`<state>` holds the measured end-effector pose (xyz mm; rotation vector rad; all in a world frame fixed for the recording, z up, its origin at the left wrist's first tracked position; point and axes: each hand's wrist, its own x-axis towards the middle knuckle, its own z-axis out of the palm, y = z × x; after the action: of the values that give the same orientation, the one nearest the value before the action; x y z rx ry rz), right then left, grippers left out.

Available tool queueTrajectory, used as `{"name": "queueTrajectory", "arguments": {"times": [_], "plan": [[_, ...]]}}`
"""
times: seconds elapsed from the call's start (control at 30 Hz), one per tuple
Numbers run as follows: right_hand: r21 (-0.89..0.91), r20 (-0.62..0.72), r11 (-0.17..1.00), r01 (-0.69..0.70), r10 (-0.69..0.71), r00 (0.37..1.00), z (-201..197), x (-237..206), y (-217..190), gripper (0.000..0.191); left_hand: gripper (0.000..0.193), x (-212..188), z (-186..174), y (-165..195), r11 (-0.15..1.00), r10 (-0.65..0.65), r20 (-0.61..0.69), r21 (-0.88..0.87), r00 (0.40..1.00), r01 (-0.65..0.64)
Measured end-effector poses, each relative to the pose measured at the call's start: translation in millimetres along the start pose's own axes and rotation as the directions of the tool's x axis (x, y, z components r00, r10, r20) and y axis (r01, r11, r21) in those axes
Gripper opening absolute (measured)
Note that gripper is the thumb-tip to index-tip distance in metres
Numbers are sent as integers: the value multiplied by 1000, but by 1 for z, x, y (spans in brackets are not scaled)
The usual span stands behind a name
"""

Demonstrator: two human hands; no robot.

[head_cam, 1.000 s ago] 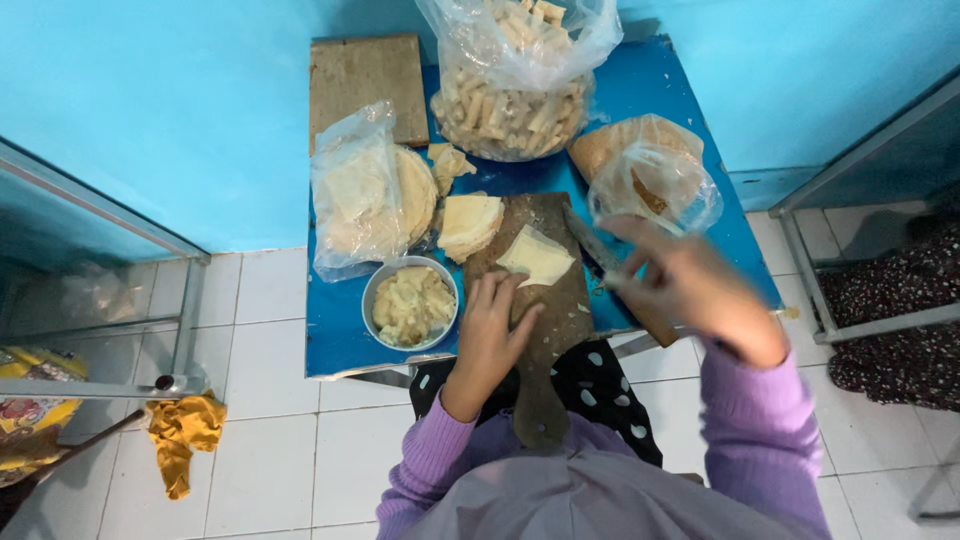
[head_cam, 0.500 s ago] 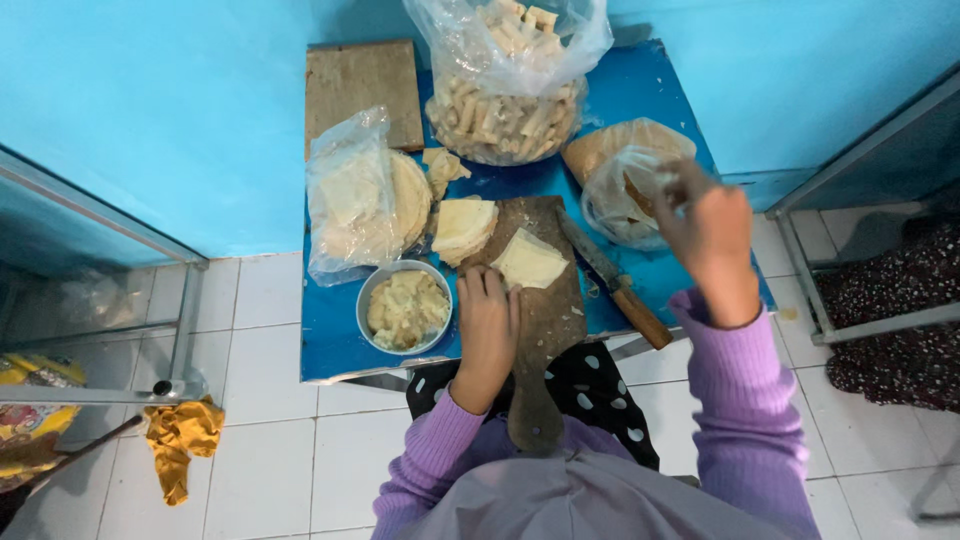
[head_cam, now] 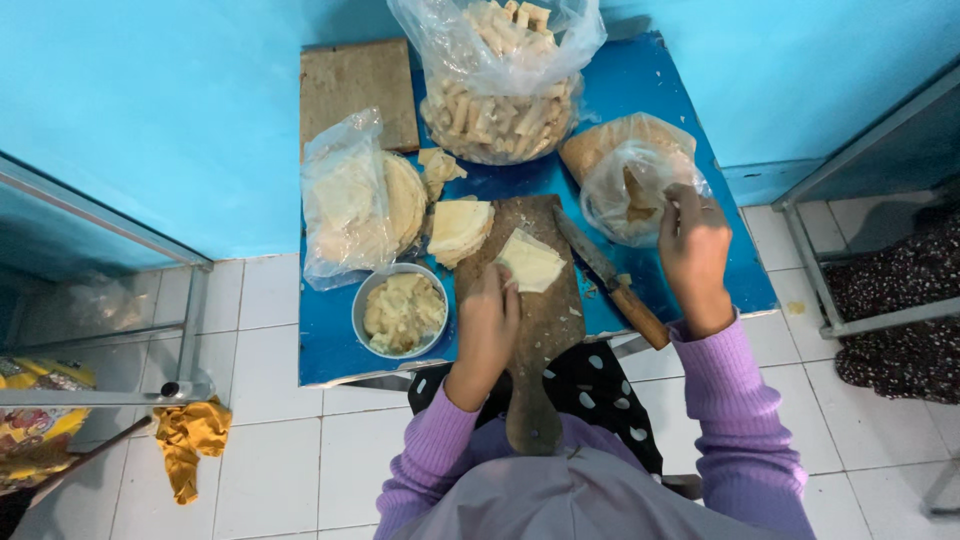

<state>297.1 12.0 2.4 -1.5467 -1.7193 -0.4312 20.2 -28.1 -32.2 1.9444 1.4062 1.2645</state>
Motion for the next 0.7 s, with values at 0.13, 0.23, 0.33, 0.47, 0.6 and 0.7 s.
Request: {"name": "queueTrajectory", "arguments": {"times": [0.13, 0.23, 0.33, 0.47, 0.6, 0.7], "plan": [[218, 43, 976, 3, -13, 999, 0, -2, -5, 21, 9, -10, -13, 0, 998, -26, 65, 54, 998, 22], [443, 57, 893, -72, 52, 997, 3, -7, -6, 27, 8, -19, -25, 6, 1000, 15, 87, 9, 996, -16], [562, 125, 795, -227, 190, 974, 3, -12, 0, 30, 14, -25, -34, 14, 1000, -4, 127, 23, 992, 1], [667, 102, 673, -320, 343, 934, 2, -16, 9, 28, 16, -30, -38, 23, 999, -4, 144, 51, 990, -3], [740, 68, 586, -329, 423, 904, -6, -23, 17, 29, 18, -34, -39, 25, 998, 17, 134, 57, 991, -25], [756, 60, 549, -356, 483, 874, -14, -31, 20, 30, 18, -37, -38, 22, 999, 18, 126, 28, 992, -21]]}}
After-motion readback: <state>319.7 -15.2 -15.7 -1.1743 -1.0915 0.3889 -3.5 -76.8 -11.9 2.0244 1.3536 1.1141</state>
